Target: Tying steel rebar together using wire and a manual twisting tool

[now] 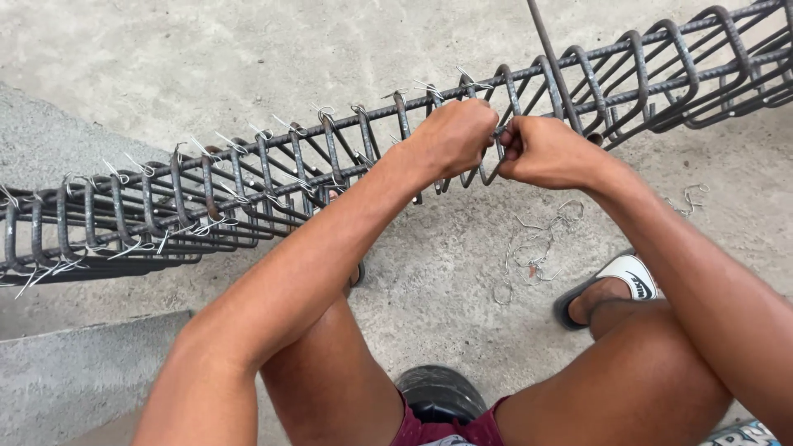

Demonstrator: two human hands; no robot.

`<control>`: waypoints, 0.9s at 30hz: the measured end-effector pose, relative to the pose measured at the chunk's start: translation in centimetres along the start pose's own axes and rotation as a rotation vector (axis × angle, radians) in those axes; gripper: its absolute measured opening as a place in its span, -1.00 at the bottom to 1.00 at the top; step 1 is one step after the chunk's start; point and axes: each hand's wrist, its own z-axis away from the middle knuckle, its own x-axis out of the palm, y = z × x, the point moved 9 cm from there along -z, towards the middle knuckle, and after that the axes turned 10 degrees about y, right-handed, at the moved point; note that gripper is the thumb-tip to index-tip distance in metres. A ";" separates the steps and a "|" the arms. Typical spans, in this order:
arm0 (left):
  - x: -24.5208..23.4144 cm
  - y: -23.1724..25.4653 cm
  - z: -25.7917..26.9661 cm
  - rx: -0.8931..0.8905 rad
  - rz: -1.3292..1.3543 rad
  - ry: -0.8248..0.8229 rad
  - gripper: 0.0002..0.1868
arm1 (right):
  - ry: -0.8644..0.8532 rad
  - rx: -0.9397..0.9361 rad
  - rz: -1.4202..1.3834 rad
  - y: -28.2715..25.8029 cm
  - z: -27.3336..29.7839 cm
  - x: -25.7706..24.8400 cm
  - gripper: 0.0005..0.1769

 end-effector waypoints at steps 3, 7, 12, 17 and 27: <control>-0.3 0.2 0.1 -0.039 -0.005 -0.026 -0.73 | -0.050 -0.028 -0.012 0.0 0.4 -0.3 -0.62; -1.7 1.5 -0.5 -0.057 -0.033 -0.015 -0.71 | -0.059 -0.042 -0.022 -3.9 3.7 -4.2 -0.69; -1.0 1.9 -1.3 -0.092 -0.149 -0.116 -0.62 | 0.373 -0.107 -0.083 -2.7 5.2 -11.7 -0.84; -1.2 2.6 -2.0 -0.088 -0.168 -0.110 -0.80 | 0.331 0.150 0.153 2.2 3.8 -10.2 -0.60; -0.3 1.8 -3.0 -0.027 -0.181 -0.149 -0.78 | 0.186 0.142 -0.228 4.3 1.0 -6.0 -0.38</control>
